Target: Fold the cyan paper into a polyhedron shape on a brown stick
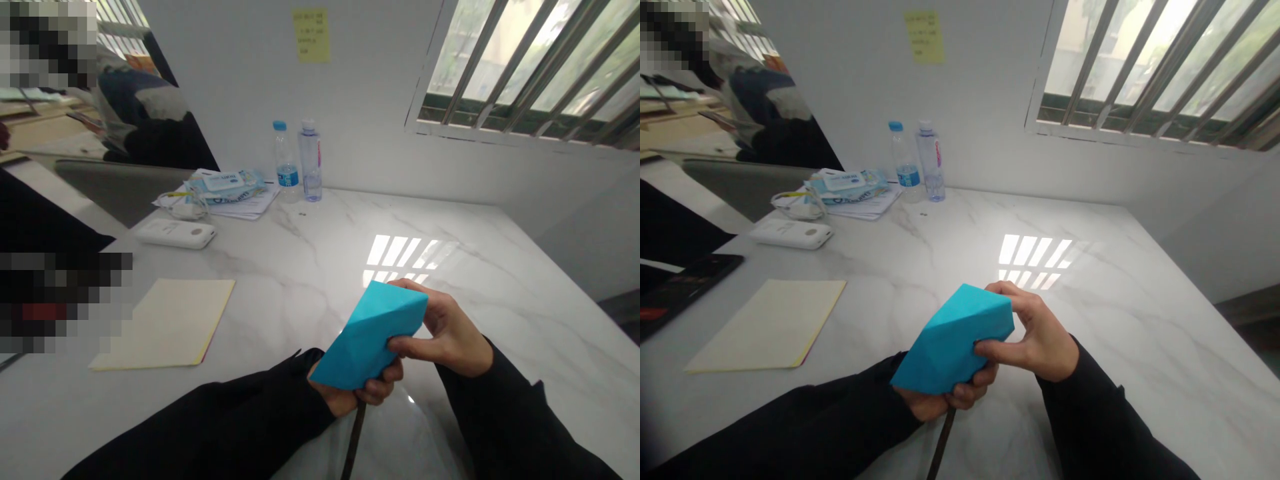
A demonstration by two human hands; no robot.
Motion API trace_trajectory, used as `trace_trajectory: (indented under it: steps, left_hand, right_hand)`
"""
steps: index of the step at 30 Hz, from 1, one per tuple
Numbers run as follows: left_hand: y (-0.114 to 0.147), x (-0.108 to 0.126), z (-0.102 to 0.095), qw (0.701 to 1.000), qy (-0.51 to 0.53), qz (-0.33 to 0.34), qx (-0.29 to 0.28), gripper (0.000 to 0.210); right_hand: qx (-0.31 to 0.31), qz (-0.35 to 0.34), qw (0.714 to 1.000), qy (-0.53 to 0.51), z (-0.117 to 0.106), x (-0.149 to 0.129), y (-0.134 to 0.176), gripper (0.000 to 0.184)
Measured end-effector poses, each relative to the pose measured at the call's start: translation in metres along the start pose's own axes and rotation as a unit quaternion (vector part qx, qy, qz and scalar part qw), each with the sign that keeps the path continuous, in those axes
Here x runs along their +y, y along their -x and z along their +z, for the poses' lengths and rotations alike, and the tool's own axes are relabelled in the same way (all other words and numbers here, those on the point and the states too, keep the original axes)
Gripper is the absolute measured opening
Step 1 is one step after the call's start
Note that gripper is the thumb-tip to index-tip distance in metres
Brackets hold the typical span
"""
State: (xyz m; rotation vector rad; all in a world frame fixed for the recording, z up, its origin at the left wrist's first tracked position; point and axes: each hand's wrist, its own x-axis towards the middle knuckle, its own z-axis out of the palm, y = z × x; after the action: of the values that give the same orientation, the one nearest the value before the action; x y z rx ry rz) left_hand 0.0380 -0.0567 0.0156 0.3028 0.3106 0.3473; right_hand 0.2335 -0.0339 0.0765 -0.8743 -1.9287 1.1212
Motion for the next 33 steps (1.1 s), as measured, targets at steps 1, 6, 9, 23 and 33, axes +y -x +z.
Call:
trace_trajectory:
  steps: [1, 6, 9, 23, 33]
  left_hand:
    - [0.0, -0.001, 0.001, 1.0, -0.005, 0.001, 0.001, 0.038]
    - [0.0, 0.005, 0.019, 0.993, -0.061, 0.018, 0.1, 0.037]
    - [0.001, 0.019, 0.032, 0.981, -0.054, 0.062, 0.173, 0.036]
    - [0.032, 0.08, 0.032, 0.868, -0.306, 0.33, 0.208, 0.033]
    - [0.031, 0.053, 0.048, 0.891, -0.354, 0.216, 0.184, 0.032]
  right_hand:
    - [-0.004, -0.015, 1.0, 0.001, 0.0, -0.002, 0.0, 0.023]
    - [0.002, -0.113, 0.991, 0.067, -0.006, -0.016, 0.003, 0.017]
    - [0.035, -0.148, 0.979, 0.132, -0.013, -0.028, 0.009, 0.017]
    - [-0.03, -0.12, 0.989, 0.078, -0.003, -0.017, 0.012, 0.008]
    - [-0.005, 0.002, 0.987, -0.161, 0.011, 0.017, 0.004, 0.018]
